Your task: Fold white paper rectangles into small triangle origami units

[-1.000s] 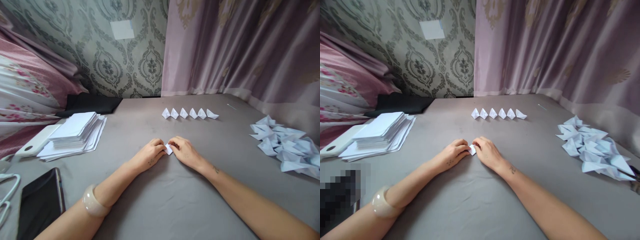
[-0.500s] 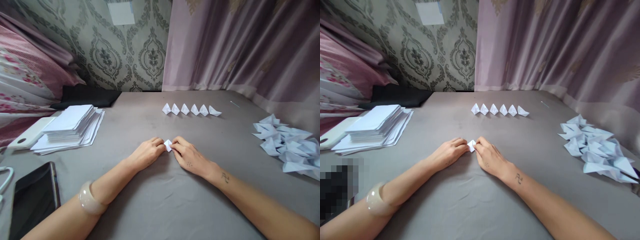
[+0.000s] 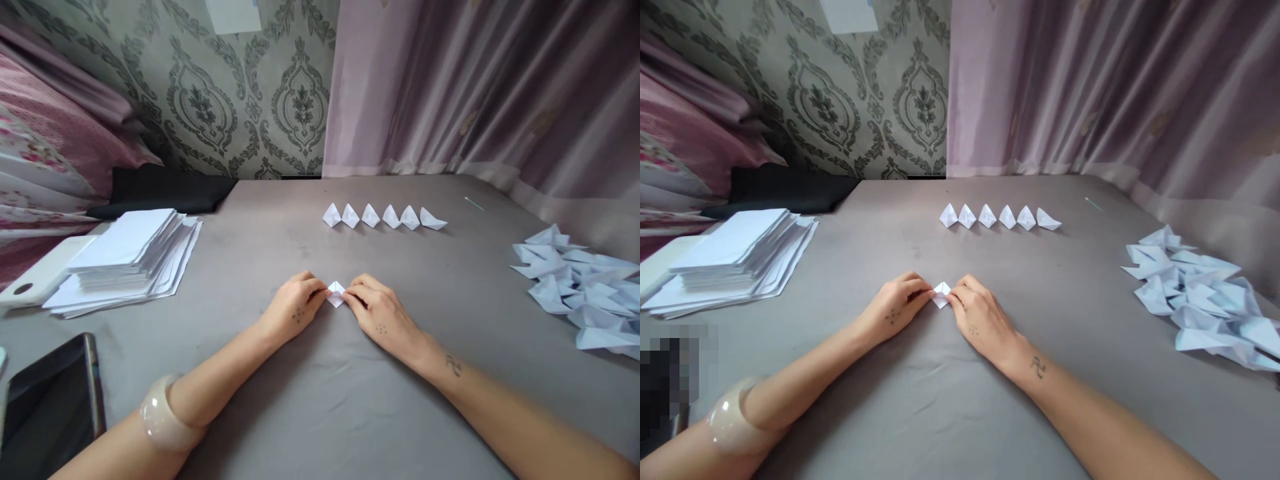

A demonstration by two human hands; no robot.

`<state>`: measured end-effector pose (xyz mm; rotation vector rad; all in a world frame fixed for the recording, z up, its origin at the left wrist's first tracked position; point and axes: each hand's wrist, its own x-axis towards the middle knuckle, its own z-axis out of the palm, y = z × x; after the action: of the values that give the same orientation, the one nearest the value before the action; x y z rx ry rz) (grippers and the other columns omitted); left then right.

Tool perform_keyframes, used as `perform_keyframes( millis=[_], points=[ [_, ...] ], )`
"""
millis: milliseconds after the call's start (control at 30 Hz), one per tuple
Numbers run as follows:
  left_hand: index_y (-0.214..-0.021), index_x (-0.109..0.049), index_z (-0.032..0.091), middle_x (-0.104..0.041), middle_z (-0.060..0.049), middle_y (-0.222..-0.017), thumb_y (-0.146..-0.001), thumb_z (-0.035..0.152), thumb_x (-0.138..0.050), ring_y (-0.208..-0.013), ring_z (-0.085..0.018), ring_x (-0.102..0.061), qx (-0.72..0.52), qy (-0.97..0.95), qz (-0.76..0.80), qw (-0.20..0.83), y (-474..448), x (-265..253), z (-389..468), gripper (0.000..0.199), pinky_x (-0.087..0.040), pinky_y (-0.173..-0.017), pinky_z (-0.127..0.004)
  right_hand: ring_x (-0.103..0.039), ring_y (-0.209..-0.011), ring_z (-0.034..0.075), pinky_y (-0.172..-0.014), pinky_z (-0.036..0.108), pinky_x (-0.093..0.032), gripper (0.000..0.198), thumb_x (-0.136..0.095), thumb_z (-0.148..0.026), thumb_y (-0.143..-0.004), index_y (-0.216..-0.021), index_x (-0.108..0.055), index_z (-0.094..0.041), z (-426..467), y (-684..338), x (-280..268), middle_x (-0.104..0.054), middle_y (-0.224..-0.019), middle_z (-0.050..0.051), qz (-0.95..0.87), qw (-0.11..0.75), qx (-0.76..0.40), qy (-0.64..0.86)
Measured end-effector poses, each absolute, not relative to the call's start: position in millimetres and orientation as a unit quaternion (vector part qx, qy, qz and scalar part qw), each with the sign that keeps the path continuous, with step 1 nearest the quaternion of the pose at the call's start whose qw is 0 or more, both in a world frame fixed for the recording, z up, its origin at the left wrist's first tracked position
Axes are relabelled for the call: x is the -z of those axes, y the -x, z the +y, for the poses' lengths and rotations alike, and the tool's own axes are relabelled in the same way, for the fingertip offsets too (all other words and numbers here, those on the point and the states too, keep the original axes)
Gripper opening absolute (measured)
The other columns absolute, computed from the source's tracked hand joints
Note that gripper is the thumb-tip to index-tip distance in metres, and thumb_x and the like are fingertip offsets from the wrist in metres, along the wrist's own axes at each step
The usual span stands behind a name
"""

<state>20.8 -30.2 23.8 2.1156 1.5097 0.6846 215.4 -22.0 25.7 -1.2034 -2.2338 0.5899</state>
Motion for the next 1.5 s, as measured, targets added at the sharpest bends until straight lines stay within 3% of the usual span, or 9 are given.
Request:
perform_keyframes(
  millis=[167,333,900,1500],
  points=[
    [-0.083,-0.072,0.02,-0.063,-0.005,-0.082,-0.084,0.035,-0.056,-0.067,-0.014,-0.055,-0.281,-0.723,0.561,0.289,-20,-28,-29,0.022,-0.041,-0.064,-0.025,-0.057,-0.076,0.014,-0.076,0.029,-0.046,0.023,-0.048,-0.023,-0.091,-0.079,-0.067,-0.02,-18,-213,-23,-0.059,-0.088,0.005,-0.809,0.282,-0.23,0.461],
    [-0.078,-0.071,0.019,-0.063,-0.005,-0.081,-0.083,0.033,-0.056,-0.065,-0.014,-0.054,-0.286,-0.697,0.581,0.308,-21,-32,-29,0.021,-0.04,-0.062,-0.025,-0.057,-0.075,0.013,-0.074,0.028,-0.046,0.021,-0.05,-0.023,-0.089,-0.077,-0.067,-0.019,-15,-212,-23,-0.058,-0.09,0.004,-0.794,0.277,-0.242,0.484],
    [-0.07,-0.069,0.017,-0.062,-0.005,-0.079,-0.078,0.029,-0.056,-0.069,-0.016,-0.056,-0.237,-0.649,0.653,0.31,-32,-42,-24,0.019,-0.041,-0.064,-0.028,-0.052,-0.062,0.01,-0.064,0.027,-0.043,0.022,-0.055,-0.026,-0.082,-0.064,-0.065,-0.019,-6,-205,-26,-0.059,-0.089,0.004,-0.748,0.26,-0.287,0.54],
    [-0.07,-0.058,0.017,-0.056,-0.004,-0.08,-0.08,0.027,-0.054,-0.077,-0.018,-0.054,-0.223,-0.672,0.65,0.277,-36,-36,-24,0.015,-0.043,-0.068,-0.03,-0.052,-0.065,0.011,-0.064,0.026,-0.04,0.02,-0.056,-0.03,-0.08,-0.063,-0.059,-0.019,1,-205,-30,-0.058,-0.084,0.001,-0.735,0.203,-0.321,0.562]
  ],
)
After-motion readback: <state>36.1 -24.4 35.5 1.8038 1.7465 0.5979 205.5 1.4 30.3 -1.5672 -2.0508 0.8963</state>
